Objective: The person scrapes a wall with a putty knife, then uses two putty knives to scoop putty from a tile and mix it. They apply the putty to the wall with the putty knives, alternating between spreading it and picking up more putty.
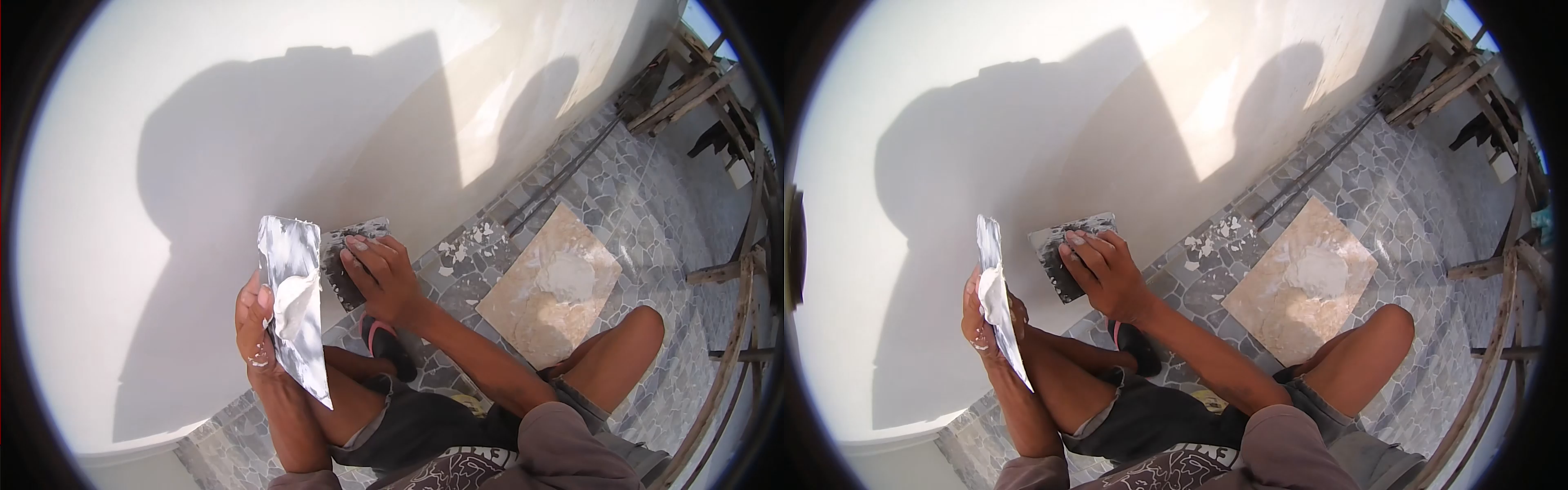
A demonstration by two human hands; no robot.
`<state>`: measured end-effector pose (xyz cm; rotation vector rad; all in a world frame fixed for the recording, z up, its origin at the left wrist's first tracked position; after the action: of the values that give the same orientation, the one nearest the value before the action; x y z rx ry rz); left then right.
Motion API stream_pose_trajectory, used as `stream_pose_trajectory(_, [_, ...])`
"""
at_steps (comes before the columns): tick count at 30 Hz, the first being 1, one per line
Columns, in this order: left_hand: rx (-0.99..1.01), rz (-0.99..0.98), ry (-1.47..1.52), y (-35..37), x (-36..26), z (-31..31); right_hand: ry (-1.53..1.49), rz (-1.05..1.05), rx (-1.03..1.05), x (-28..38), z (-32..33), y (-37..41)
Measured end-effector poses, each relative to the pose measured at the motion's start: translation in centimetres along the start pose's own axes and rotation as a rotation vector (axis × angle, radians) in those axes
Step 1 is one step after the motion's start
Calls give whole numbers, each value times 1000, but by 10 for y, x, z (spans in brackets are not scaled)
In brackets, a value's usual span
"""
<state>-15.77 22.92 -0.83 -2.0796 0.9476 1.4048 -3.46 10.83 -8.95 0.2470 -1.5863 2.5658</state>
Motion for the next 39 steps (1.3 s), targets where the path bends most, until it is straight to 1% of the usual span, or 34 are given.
stream_pose_trajectory(2, [1, -7, 15, 0, -1, 3, -3, -12, -82, -11, 34, -16])
stream_pose_trajectory(4, [-2, -3, 25, 1, 1, 6, 9, -180, -213, -53, 68, -43])
stream_pose_trajectory(5, [4, 5, 24, 2, 2, 6, 62, -260, -293, -80, 82, -58])
stream_pose_trajectory(6, [-12, 6, 33, 2, 3, 6, 49, -372, -360, -102, 97, -72])
stream_pose_trajectory(7, [-28, 7, 42, 2, 4, 7, -2, -538, -415, -129, 107, -81])
stream_pose_trajectory(8, [-67, 3, 61, 2, 7, 10, -10, -662, -421, -155, 117, -89])
stream_pose_trajectory(11, [-15, 6, 74, 0, 2, 2, 38, -735, -346, -189, 137, -113])
stream_pose_trajectory(14, [79, 3, 31, 1, -6, -8, 11, -637, -349, -182, 135, -124])
stream_pose_trajectory(17, [66, -14, 7, 0, -6, -4, 52, -491, -341, -164, 121, -122])
stream_pose_trajectory(18, [40, -25, -4, 1, -6, -3, 93, -374, -336, -150, 113, -121])
stream_pose_trajectory(20, [32, -37, -17, 3, -7, -4, 144, -276, -319, -123, 94, -114])
stream_pose_trajectory(23, [87, -46, -23, 2, -11, -7, 189, -104, -300, -89, 66, -100])
stream_pose_trajectory(24, [110, -48, -22, 1, -11, -7, 182, -97, -265, -76, 57, -94])
stream_pose_trajectory(25, [108, -48, -20, 1, -10, -6, 202, -50, -283, -66, 46, -87])
stream_pose_trajectory(27, [78, -48, -11, 1, -8, -6, 253, -14, -206, -44, 26, -70])
stream_pose_trajectory(30, [40, -50, -26, 2, -7, -5, 185, 91, -115, -17, -1, -41])
stream_pose_trajectory(33, [-26, -46, -23, 2, -1, 6, 41, 131, 93, 0, 5, -24])
stream_pose_trajectory(34, [-8, -52, -28, 2, -1, 8, -1, 160, 128, 0, 11, -20])
stream_pose_trajectory(35, [11, -58, -33, 1, 0, 11, 9, 145, 74, -7, 22, -20])
stream_pose_trajectory(36, [78, -71, -49, 1, -2, 10, 20, 131, 23, -16, 34, -22])
stream_pose_trajectory(37, [77, -71, -59, 1, -1, 11, 31, 116, -27, -27, 49, -25])
stream_pose_trajectory(39, [75, -73, -79, 2, 1, 12, 27, -63, -146, -71, 82, -38])
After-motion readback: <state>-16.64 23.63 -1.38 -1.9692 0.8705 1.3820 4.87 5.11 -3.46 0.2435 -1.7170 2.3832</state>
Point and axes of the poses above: each hand's wrist, its own y-axis away from the middle knuckle, its own z-axis out of the back of the hand, x = y × z, the point moved 4 cm from there along -y, towards the middle knuckle, and after that the axes turned 4 degrees about z, right-handed, at the moved point
